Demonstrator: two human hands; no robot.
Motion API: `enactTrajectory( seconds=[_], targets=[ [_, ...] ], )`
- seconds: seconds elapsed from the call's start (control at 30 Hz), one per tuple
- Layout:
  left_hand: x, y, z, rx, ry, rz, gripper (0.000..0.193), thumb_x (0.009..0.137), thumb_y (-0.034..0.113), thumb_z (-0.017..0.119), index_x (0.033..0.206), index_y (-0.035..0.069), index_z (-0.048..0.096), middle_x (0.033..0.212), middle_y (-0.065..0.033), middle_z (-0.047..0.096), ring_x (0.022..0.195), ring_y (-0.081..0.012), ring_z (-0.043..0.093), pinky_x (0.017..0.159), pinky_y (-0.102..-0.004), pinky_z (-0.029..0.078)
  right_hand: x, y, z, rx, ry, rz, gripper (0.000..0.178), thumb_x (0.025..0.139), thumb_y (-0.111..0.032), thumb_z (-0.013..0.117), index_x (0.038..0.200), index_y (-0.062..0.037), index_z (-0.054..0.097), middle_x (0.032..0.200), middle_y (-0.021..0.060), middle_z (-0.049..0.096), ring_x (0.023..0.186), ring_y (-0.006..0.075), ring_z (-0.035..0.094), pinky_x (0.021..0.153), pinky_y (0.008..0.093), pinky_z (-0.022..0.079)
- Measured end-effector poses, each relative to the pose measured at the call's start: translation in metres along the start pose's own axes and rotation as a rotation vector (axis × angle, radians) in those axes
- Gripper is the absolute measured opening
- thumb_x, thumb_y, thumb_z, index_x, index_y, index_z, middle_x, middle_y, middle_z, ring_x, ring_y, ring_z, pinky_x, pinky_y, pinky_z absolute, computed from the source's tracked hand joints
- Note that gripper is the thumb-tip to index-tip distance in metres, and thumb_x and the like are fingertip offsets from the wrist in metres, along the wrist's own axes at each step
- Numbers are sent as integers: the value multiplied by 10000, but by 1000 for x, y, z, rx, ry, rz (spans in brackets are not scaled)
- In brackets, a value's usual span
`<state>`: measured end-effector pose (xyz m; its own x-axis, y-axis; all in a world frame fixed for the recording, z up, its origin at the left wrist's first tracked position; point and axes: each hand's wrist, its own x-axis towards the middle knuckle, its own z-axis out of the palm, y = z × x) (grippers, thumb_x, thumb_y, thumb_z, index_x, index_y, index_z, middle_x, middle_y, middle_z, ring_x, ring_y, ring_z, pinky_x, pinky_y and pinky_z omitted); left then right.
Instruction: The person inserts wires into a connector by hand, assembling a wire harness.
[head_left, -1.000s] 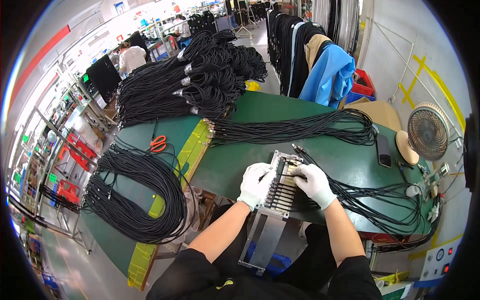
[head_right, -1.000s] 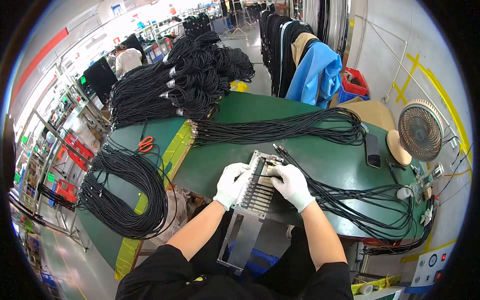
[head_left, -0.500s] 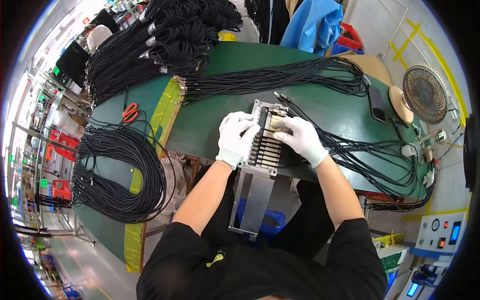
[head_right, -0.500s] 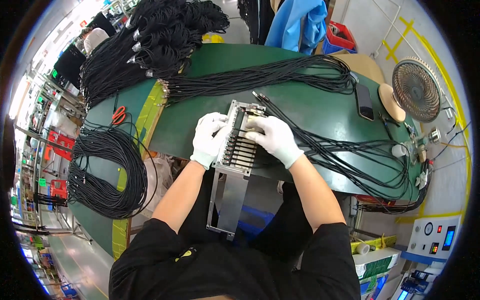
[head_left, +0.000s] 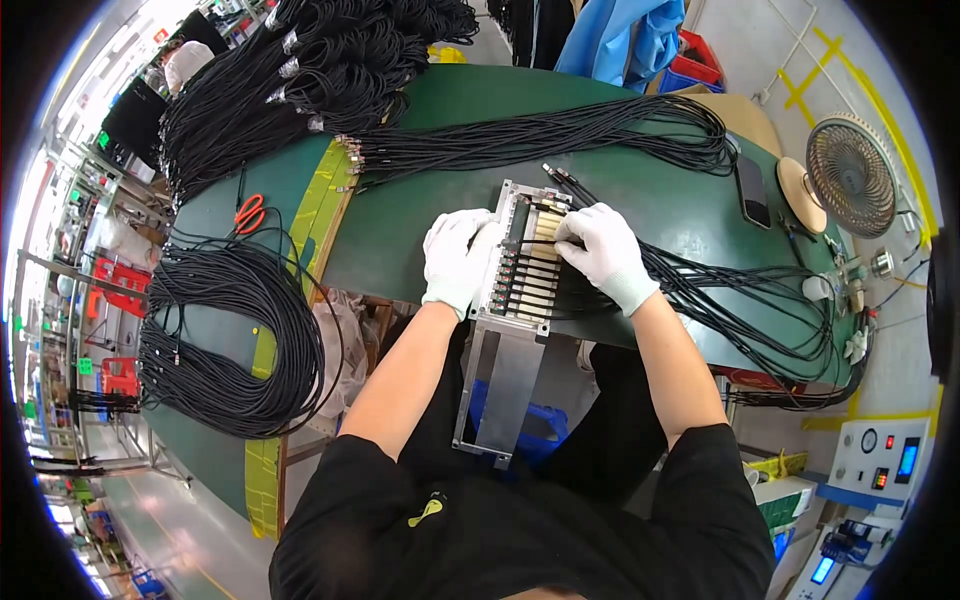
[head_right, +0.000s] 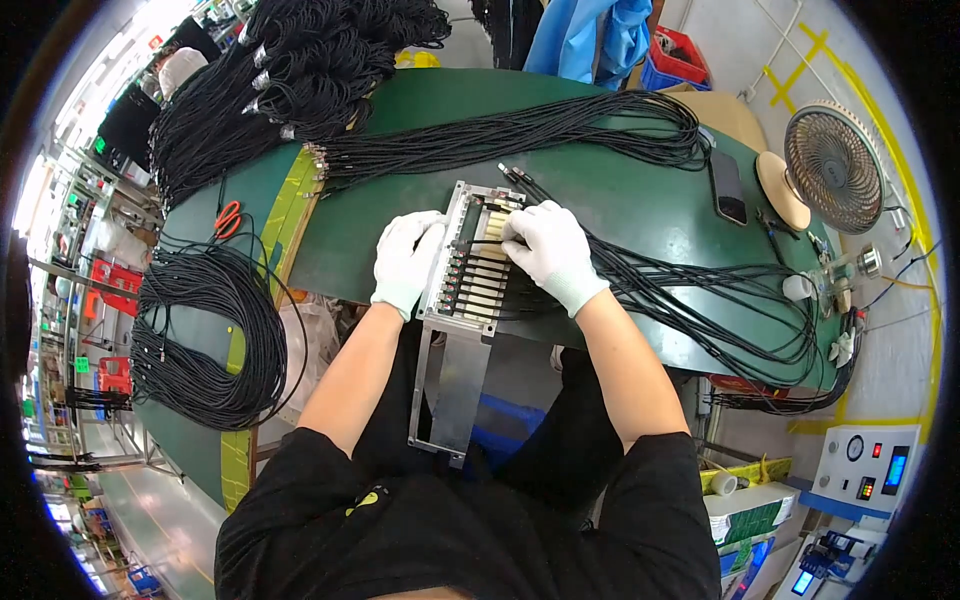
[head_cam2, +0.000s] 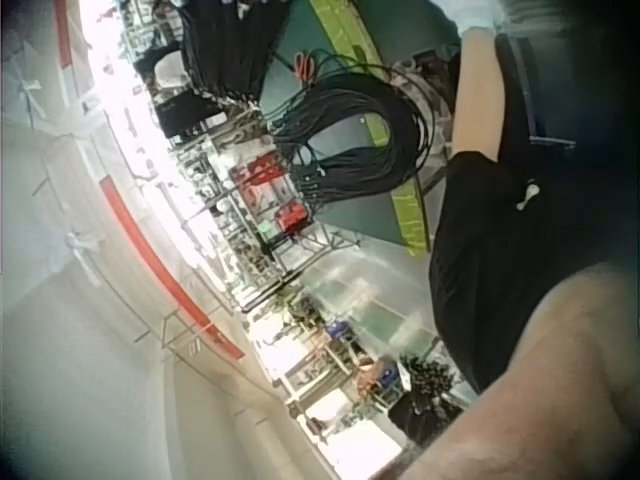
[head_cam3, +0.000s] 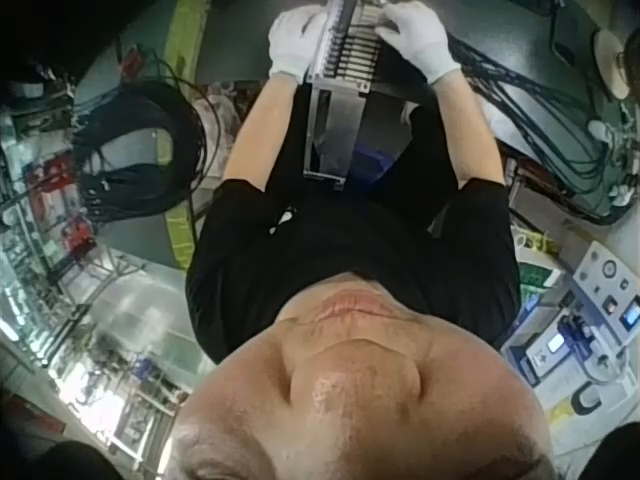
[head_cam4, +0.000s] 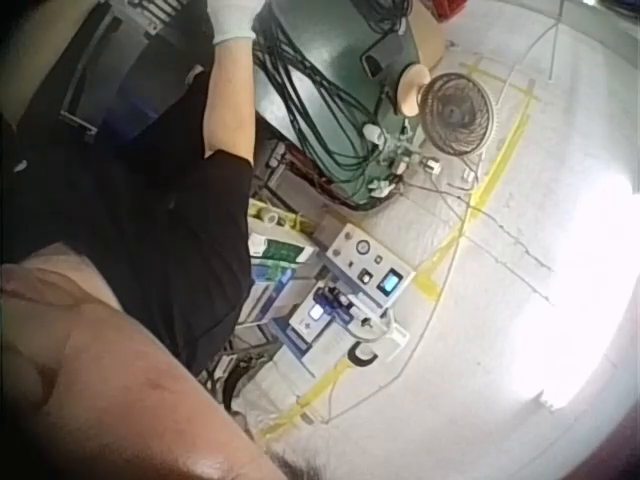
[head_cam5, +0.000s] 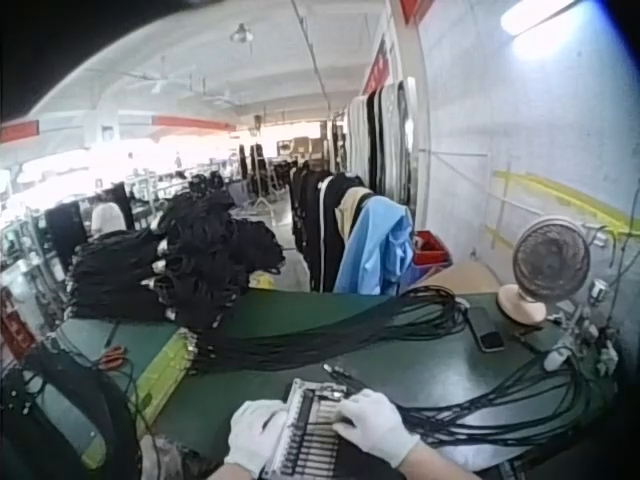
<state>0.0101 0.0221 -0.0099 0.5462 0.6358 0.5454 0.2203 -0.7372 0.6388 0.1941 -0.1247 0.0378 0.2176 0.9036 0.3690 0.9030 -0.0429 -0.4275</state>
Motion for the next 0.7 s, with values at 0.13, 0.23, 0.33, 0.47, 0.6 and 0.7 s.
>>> enactTrajectory(
  seconds=[0.13, 0.23, 0.33, 0.47, 0.6, 0.7],
  targets=[
    [0, 3, -1, -59, -28, -34, 185, 860, 252, 673, 935, 93, 732, 994, -61, 707, 966, -257, 617, 902, -385, 459, 0, -1, -1, -51, 9, -58, 89, 754, -146, 714, 795, -109, 645, 777, 48, 642, 853, 278, 598, 776, 394, 487],
    [-1, 2, -1, -33, -25, -32, 163, 860, 240, 672, 940, 112, 732, 981, -54, 704, 941, -260, 612, 893, -384, 459, 0, -3, 0, -66, 14, -62, 95, 737, -119, 724, 794, -99, 650, 775, 55, 641, 852, 283, 591, 777, 395, 485],
    [-2, 3, 2, -44, -121, -32, 202, 864, 299, 669, 1001, 170, 743, 1160, -102, 666, 1089, -302, 573, 987, -418, 416, -1, -5, 5, -69, 21, -57, 96, 734, -120, 724, 789, -101, 647, 780, 56, 642, 854, 284, 592, 780, 395, 485],
    [-3, 24, 3, 135, -345, 189, 367, 843, 533, 642, 1090, 286, 754, 1504, -196, 391, 1397, -404, 305, 1180, -523, 146, -4, -6, 6, -139, 17, -67, 109, 757, -202, 720, 794, -137, 641, 785, 34, 630, 862, 268, 595, 775, 394, 477],
    [-3, 29, 0, 308, -432, 168, 342, 849, 528, 638, 1091, 317, 757, 1493, -177, 419, 1396, -386, 319, 1191, -532, 100, 0, 4, 5, -71, 49, 37, 206, 760, -311, 756, 839, -132, 690, 810, 52, 646, 866, 291, 597, 778, 408, 485],
    [2, 34, 4, 308, -452, 165, 291, 856, 485, 648, 1071, 326, 764, 1477, -163, 442, 1399, -381, 318, 1193, -531, 102, 4, 19, 1, -265, 144, 127, 208, 750, -315, 760, 847, -141, 698, 819, 39, 649, 876, 276, 598, 779, 392, 488]
  ],
)
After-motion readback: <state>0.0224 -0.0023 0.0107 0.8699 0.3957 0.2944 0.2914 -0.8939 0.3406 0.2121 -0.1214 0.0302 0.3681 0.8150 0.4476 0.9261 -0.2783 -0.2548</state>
